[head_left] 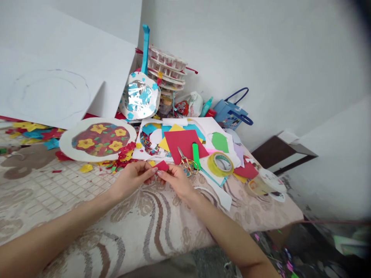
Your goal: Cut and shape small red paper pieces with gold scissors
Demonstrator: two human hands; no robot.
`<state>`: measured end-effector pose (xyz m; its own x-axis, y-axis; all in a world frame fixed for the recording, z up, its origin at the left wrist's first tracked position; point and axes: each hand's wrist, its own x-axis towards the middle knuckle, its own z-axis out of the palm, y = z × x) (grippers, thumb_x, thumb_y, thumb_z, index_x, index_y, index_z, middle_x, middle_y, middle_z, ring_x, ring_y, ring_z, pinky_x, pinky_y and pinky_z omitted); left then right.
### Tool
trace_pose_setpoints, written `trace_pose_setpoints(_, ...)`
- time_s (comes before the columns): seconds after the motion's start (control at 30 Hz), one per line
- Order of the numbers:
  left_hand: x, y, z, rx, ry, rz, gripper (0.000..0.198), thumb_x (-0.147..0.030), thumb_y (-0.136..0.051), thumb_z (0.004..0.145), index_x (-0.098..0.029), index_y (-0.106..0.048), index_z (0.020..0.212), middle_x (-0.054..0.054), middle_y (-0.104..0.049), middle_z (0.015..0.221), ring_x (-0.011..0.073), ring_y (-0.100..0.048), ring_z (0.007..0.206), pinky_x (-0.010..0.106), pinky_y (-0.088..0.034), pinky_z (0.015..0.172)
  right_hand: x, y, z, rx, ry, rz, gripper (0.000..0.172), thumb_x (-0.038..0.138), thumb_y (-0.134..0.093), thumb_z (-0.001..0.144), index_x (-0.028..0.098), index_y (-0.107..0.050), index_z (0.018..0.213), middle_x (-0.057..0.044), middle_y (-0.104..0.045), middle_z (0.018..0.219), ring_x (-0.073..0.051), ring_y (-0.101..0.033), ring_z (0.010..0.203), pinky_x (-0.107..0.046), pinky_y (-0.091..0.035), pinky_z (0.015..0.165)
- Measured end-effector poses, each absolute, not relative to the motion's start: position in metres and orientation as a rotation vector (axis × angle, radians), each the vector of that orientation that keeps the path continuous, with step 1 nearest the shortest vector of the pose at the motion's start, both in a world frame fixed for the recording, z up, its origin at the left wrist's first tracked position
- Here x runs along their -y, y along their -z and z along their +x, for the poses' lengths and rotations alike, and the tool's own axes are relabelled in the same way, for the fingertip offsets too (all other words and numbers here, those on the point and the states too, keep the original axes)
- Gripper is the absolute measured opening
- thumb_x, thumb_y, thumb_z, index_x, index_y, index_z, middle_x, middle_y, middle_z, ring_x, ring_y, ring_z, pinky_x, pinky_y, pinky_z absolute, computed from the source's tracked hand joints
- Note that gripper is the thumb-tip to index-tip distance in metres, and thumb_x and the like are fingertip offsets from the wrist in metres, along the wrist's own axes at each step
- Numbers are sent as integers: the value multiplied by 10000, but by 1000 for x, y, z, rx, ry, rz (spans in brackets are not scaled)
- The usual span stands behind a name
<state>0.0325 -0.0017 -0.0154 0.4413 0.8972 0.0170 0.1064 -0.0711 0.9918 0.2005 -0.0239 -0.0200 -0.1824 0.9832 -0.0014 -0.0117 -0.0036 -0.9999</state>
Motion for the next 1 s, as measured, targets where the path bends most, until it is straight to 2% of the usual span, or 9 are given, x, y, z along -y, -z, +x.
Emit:
trace_pose_setpoints(0.17,3,15,33,-937,-870,1525,291,-443,-569,762,-170,-555,660,-1,-580,586,116,-507,514,210,-408,498,25,14,205,1375,-1357,-1145,244,395,-661,701,162,-589,712,23,-573,592,-89,-498,495,-214,-419,475)
trace_pose_setpoints(0.37,3,12,34,-920,-814,1402,298,-448,-593,740,-151,-587,729,30,-637,690,126,-559,582,242,-469,593,24,14,205,1341,-1308,-1115,224,377,-646,724,163,-582,713,26,-565,595,-81,-488,482,-209,-411,466)
trace_pose_setpoints(0.53,2,13,33,-904,-813,1423,292,-441,-595,740,-154,-575,693,17,-622,646,120,-540,546,232,-448,554,24,15,206,1375,-1371,-1078,211,352,-666,709,161,-604,775,24,-568,613,-87,-495,505,-212,-411,479)
trace_pose_setpoints(0.77,9,10,37,-889,-843,1302,287,-432,-579,756,-156,-559,680,12,-616,655,120,-546,576,237,-457,587,25,15,207,1416,-1351,-1100,177,330,-655,711,161,-607,729,21,-577,608,-86,-494,508,-208,-405,488)
trace_pose_setpoints(0.87,9,11,38,-899,-860,1264,286,-433,-584,751,-156,-558,683,5,-609,639,119,-544,567,239,-454,580,24,15,206,1436,-1378,-1097,213,367,-651,708,158,-607,725,14,-591,621,-87,-504,501,-212,-413,488)
trace_pose_setpoints(1.0,6,11,36,-923,-866,1289,293,-448,-612,721,-161,-567,683,8,-625,649,121,-550,571,236,-458,577,22,5,222,1611,-1333,-1173,294,446,-555,775,159,-593,724,-2,-607,642,-107,-536,528,-233,-425,513)
